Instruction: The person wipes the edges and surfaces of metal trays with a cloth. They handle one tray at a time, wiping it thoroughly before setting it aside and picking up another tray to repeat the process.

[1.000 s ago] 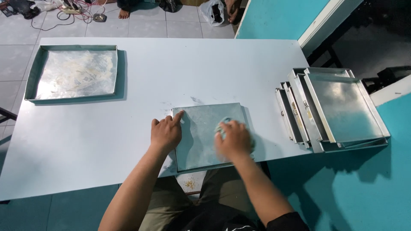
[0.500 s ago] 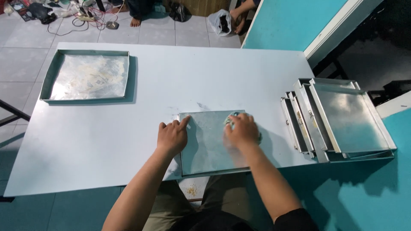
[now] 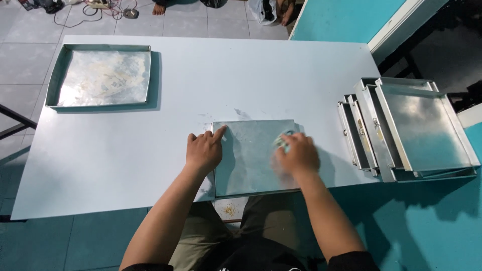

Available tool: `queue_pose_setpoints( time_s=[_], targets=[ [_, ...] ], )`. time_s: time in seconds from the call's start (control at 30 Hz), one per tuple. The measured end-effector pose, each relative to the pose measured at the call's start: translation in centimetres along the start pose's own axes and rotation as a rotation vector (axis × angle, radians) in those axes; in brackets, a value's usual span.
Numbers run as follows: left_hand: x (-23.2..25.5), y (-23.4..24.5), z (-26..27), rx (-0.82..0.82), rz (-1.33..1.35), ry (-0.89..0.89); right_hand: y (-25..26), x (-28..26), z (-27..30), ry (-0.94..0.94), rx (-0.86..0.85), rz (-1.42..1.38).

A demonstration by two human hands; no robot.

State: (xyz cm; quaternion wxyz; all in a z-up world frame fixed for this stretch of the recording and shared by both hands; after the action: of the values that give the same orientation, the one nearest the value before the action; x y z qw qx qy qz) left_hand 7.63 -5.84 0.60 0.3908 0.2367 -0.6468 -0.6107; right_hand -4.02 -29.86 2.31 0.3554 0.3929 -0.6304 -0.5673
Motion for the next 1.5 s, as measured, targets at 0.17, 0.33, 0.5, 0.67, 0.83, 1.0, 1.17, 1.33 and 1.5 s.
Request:
queue_pose_setpoints(
  time_s=[0.17,0.33,0.5,0.67,0.83,1.0,1.17,1.33,1.5],
  targets=[
    [-0.3,-0.9,-0.3,0.084,0.003,-0.001,0.4,-5.1,1.9,0.091,0.025,0.009],
    [-0.3,-0.7,-0.2,0.103,0.004,-0.015,1.1,-12.1,6.8,0.456,-0.023,-0.169],
    [-0.5,-0.8,-0.4,0.106,0.018,0.002,3.6,-4.1,2.3,0.090,0.009,-0.054],
    [-0.3,-1.0,-0.3,0.118,0.027,0.008,0.5,-0.9,1.2,-0.007,0.062,0.053],
    [-0.4,-0.7,-0.1,0.152,0.004,-0.001,0.6,-9.0,5.6,0.297,0.029,-0.028],
    [-0.2,-0.9,-0.4,0.141,-0.017,-0.032,1.7,-4.8,3.3,0.172,0.035,-0.081],
    [-0.1,-0.9,-0.3,0.179,0.010,-0.047,1.1,-0.6,-0.3,-0.021,0.060,0.048],
    [-0.4,-1.6,-0.5,0.127,0.006,-0.016,0.6,-10.9,2.3,0.161,-0.112,-0.041],
    [-0.3,-0.7,-0.2,-0.021,0.111,0.092,-1.4,-15.4,0.1,0.397,-0.113,-0.129]
  ],
)
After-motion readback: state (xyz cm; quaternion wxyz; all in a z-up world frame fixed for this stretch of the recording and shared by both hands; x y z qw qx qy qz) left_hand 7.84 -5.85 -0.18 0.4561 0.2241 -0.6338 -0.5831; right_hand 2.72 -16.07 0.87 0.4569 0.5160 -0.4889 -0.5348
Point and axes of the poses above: each hand's wrist, its own z-axis away from the middle knuckle, its own y-axis out of the back of the hand, x = y × z, the point moved 10 cm from there along -z, towards the middle knuckle, and after that the axes turned 5 degrees about z, right-handed, at the moved point
